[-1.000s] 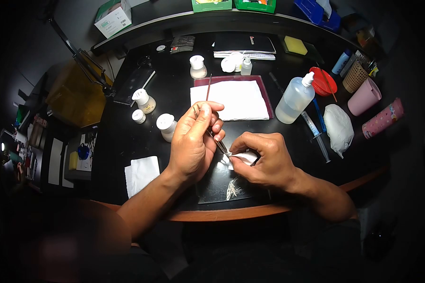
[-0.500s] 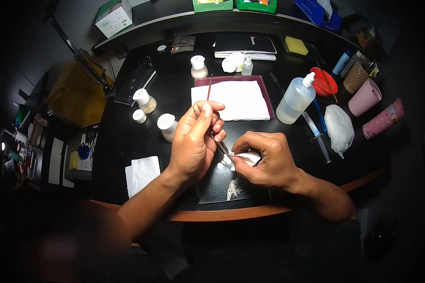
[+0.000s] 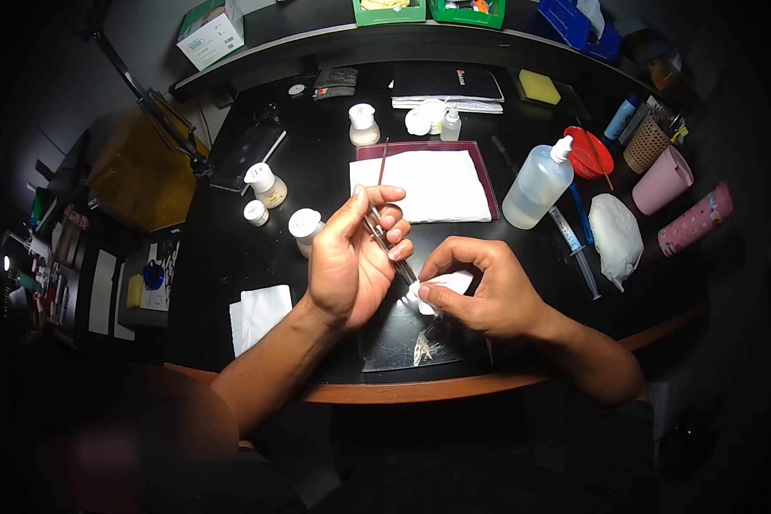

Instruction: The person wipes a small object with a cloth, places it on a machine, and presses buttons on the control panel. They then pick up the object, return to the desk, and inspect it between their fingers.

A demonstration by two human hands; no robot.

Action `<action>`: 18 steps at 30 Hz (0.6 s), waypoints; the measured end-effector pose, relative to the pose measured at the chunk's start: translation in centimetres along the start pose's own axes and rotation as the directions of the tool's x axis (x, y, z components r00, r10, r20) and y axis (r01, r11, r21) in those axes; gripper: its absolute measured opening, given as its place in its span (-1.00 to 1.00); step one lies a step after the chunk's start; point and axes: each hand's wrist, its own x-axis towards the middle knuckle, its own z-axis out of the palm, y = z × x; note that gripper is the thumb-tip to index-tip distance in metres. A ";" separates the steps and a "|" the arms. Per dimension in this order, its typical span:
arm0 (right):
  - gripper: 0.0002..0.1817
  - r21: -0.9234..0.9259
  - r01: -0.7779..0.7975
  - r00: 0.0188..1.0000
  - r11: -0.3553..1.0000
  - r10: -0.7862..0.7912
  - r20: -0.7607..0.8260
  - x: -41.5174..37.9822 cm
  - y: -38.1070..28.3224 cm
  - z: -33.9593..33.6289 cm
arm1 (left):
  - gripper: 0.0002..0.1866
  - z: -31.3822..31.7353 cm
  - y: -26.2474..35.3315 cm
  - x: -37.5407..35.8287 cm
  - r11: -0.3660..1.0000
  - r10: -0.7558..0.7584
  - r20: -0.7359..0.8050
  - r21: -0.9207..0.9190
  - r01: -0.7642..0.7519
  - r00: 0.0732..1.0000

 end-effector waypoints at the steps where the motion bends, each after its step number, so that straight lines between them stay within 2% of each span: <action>1: -0.87 0.016 -0.038 0.999 0.999 0.038 0.038 0.0 -0.1 -0.1 | -0.59 -0.1 0.1 0.1 1.000 -0.006 -0.007 -0.018 0.006 1.000; 3: -0.88 0.056 -0.070 0.996 0.996 0.067 0.053 0.0 0.2 0.1 | -0.58 -0.4 0.0 0.2 0.998 -0.019 -0.021 -0.055 0.018 1.000; 6: -0.87 0.111 -0.110 0.993 0.988 0.103 0.063 -0.1 0.0 0.3 | -0.56 -0.9 -0.4 0.3 0.999 0.001 0.040 -0.044 0.001 0.999; 9: -0.88 0.093 -0.098 0.995 0.991 0.097 0.013 0.0 -0.3 0.1 | -0.54 0.6 -0.8 -0.1 0.977 0.082 -0.017 0.198 -0.077 0.996; 10: -0.88 0.077 -0.088 0.996 0.993 0.089 -0.009 0.0 -0.4 0.0 | -0.53 0.3 -0.7 -0.2 0.946 0.113 0.055 0.298 -0.124 0.992; 13: -0.88 0.139 -0.119 0.991 0.983 0.125 -0.037 0.0 -0.8 -0.2 | -0.55 0.9 -0.4 -0.3 0.804 0.126 0.023 0.583 -0.116 0.992; 18: -0.87 0.151 0.004 0.992 0.989 0.015 -0.123 0.2 -0.3 -0.3 | -0.52 0.8 0.2 -0.4 0.834 0.044 0.024 0.550 -0.050 0.999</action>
